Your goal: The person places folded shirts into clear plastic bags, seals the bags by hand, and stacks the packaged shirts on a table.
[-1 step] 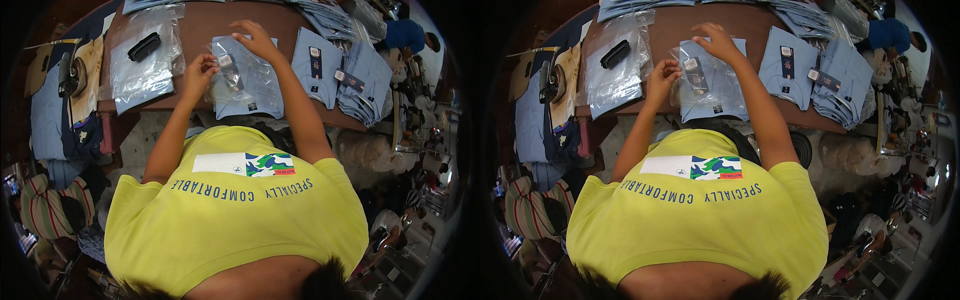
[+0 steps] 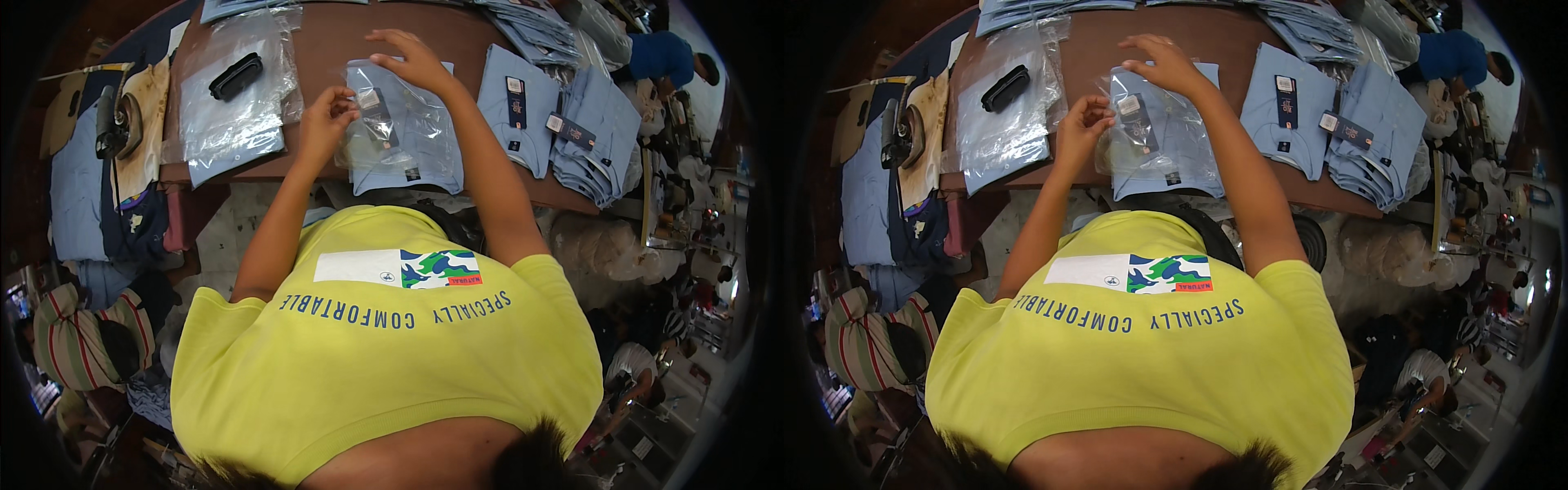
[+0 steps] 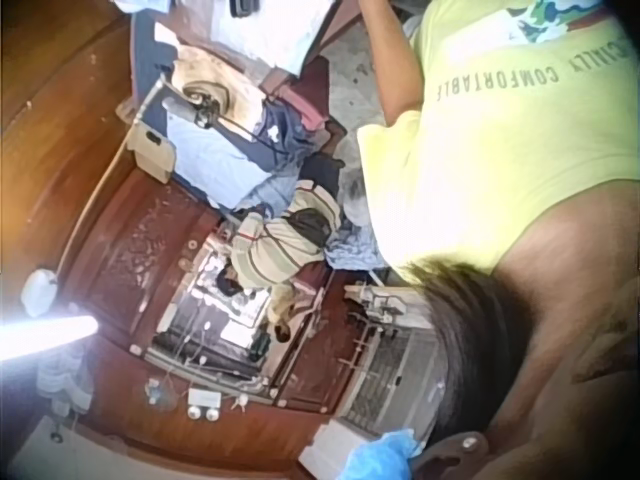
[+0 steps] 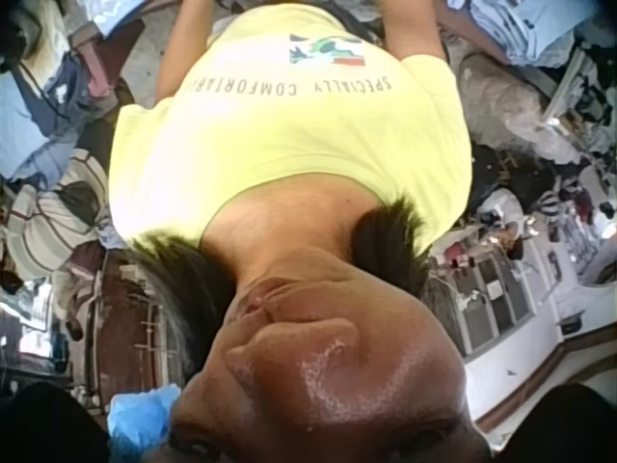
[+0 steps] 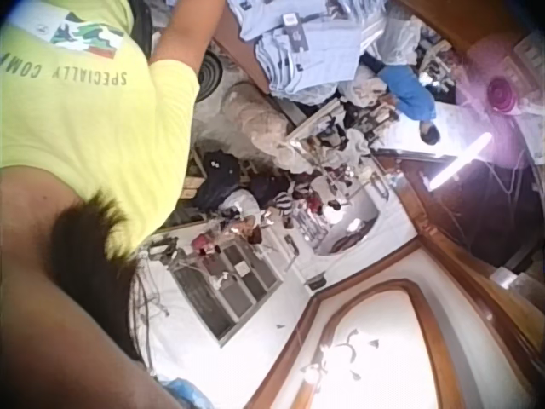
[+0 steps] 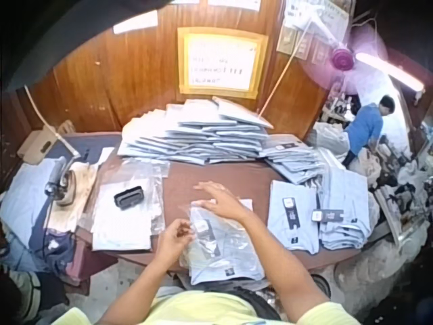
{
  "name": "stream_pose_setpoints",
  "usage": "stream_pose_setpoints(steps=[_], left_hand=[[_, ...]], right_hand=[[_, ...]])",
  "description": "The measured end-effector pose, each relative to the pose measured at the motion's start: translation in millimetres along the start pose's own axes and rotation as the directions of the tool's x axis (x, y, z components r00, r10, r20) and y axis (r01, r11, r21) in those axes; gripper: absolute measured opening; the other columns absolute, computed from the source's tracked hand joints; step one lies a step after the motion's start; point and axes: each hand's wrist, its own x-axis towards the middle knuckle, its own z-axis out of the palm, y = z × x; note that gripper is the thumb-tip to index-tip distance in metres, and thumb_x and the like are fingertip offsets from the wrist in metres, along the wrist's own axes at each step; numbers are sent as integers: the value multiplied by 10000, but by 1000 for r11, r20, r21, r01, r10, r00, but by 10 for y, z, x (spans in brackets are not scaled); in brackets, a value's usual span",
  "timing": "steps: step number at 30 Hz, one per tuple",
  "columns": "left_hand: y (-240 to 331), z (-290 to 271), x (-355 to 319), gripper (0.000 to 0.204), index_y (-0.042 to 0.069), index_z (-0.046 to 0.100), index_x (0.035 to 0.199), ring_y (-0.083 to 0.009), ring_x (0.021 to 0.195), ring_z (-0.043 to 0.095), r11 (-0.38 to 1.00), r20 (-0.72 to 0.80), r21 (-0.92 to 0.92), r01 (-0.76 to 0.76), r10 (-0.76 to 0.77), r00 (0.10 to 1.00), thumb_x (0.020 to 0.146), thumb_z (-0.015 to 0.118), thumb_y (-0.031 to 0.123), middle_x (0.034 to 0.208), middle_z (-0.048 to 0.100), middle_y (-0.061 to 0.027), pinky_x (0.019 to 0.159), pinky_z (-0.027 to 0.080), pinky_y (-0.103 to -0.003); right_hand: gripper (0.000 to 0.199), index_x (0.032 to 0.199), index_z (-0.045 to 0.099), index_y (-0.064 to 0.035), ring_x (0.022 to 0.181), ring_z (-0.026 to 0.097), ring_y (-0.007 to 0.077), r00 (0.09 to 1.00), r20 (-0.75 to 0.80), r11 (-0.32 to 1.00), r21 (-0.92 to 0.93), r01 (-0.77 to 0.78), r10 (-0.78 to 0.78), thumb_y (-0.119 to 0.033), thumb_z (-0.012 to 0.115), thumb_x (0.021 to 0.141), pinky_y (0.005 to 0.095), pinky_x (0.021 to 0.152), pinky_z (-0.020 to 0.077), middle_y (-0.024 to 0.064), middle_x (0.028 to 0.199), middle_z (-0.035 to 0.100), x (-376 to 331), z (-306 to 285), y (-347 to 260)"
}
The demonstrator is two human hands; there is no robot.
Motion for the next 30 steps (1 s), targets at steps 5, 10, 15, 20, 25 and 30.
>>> stream_pose_setpoints(steps=[5,10,15,20,25,30], left_hand=[[512,-87,-12,372,36,547,1032,-86,737,585,993,97,85,-86,78,992,703,713,-15,825,609,-14,692,481,-223],[722,-109,18,388,47,551,1022,-70,715,564,996,114,89,7,-17,993,686,742,16,789,597,0,680,473,-217],[675,-94,60,317,51,604,987,-61,690,552,998,78,-64,19,-14,997,707,750,74,754,600,5,637,451,-206],[835,-88,124,212,31,630,970,-60,719,549,940,129,-287,182,-151,980,805,690,149,789,616,-9,641,439,-197],[866,49,178,171,24,640,922,-53,712,545,951,210,-272,150,-94,973,846,648,177,774,610,5,632,426,-190],[955,214,378,133,37,638,856,-57,697,547,924,-105,-382,-28,-14,994,845,650,169,743,587,17,620,433,-192]], right_hand=[[578,1276,486,-114,1105,518,238,886,462,982,154,-105,22,-458,600,826,350,940,398,106,1177,566,396,-91,-263],[492,1241,523,-64,956,544,139,774,629,891,390,-233,-73,-293,653,826,287,860,440,39,971,581,352,-373,-380],[272,1026,651,-62,838,537,132,940,336,940,334,-68,-51,-131,691,766,270,801,441,17,889,603,112,-630,-596],[117,843,676,-84,777,540,174,958,-160,968,-108,224,-240,-68,686,727,295,709,440,16,836,606,-176,-736,-789],[156,811,677,-90,731,540,177,918,-371,990,-71,122,-140,-17,699,674,272,638,442,14,807,608,-427,-660,-885],[112,856,668,-51,694,543,94,772,-606,954,301,-1,192,-27,689,749,207,628,435,17,824,618,-434,-627,-812]])
